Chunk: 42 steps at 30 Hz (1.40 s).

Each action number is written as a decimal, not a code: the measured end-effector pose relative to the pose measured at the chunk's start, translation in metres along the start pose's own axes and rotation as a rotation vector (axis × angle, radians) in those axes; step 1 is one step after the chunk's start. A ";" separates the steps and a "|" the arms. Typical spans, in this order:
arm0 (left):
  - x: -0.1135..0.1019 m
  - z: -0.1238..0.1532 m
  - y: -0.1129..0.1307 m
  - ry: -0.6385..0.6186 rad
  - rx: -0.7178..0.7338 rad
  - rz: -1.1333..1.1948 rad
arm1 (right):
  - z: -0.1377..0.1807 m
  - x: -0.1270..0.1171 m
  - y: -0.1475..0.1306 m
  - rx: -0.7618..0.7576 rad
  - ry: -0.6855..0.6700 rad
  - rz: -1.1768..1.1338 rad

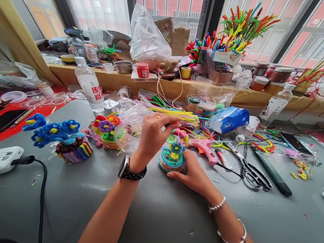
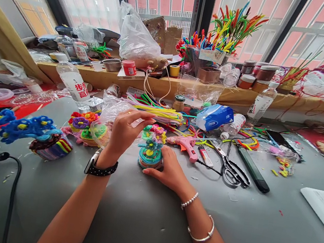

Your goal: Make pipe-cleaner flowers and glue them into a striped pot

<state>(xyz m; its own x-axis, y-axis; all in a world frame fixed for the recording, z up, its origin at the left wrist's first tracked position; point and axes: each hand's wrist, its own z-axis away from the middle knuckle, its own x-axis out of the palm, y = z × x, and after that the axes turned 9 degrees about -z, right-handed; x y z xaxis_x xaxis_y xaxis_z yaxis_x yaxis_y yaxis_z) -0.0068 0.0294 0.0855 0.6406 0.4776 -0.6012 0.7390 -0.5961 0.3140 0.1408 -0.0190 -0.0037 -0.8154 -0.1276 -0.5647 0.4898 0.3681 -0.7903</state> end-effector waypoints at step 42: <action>-0.005 0.006 0.002 -0.049 0.008 0.002 | -0.002 -0.004 0.005 -0.039 0.060 -0.007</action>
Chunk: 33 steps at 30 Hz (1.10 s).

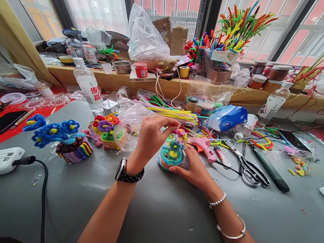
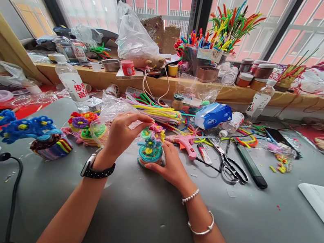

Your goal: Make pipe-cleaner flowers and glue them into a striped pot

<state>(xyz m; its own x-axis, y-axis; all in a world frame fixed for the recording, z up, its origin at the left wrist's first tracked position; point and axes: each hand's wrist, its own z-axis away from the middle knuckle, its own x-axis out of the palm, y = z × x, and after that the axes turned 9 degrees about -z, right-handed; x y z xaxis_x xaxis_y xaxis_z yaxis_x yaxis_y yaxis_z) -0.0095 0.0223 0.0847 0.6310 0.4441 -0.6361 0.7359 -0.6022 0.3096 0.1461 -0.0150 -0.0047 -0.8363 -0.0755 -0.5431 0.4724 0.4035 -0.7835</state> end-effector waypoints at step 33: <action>-0.010 0.058 -0.002 0.128 -0.107 -0.039 | 0.000 -0.012 -0.006 0.098 0.739 -0.178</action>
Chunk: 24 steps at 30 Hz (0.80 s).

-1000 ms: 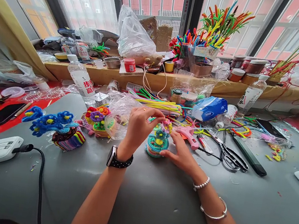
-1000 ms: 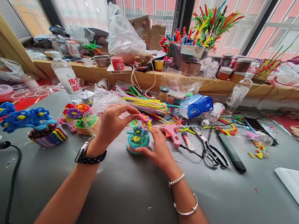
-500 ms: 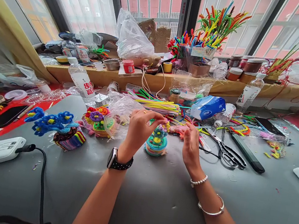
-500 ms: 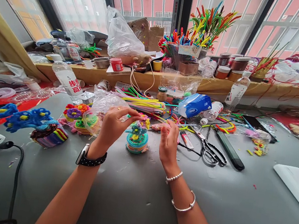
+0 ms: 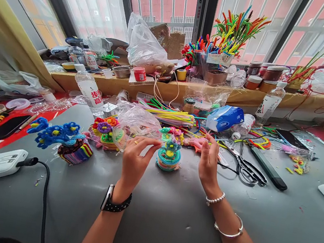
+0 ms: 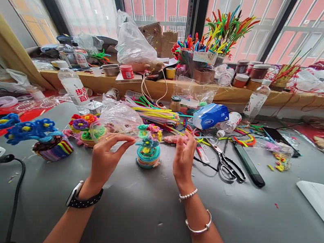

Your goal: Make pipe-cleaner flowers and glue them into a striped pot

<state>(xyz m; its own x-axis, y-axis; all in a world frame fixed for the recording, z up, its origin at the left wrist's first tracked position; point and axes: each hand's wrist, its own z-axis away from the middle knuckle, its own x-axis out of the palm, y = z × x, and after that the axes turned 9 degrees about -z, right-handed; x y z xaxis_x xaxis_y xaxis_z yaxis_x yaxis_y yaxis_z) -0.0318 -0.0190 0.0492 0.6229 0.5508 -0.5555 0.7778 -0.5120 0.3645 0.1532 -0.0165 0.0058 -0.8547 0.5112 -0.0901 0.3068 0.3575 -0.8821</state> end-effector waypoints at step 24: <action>0.028 0.017 -0.019 -0.144 -0.217 -0.057 | 0.002 0.004 0.008 0.025 -0.005 -0.062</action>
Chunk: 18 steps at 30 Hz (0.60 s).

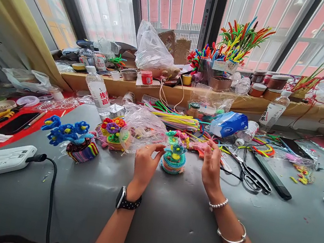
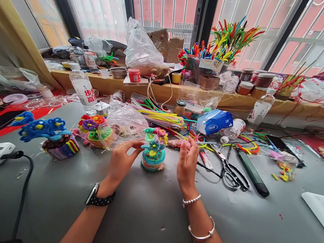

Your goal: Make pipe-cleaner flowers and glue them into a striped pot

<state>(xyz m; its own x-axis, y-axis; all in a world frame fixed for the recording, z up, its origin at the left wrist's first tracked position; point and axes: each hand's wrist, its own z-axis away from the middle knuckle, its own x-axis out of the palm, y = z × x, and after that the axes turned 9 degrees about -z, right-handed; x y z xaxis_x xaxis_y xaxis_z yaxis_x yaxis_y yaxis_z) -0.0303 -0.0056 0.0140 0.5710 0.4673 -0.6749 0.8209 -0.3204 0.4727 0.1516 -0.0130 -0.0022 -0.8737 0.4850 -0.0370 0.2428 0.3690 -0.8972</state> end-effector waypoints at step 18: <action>0.003 0.000 -0.004 -0.033 0.017 0.060 | 0.001 0.000 0.005 0.054 -0.044 0.000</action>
<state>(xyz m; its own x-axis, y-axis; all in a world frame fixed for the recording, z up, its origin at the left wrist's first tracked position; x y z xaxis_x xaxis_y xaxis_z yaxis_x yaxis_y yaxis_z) -0.0320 -0.0027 0.0104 0.6191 0.4194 -0.6639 0.7848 -0.3615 0.5035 0.1519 -0.0120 -0.0069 -0.8916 0.4495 -0.0552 0.2208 0.3250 -0.9196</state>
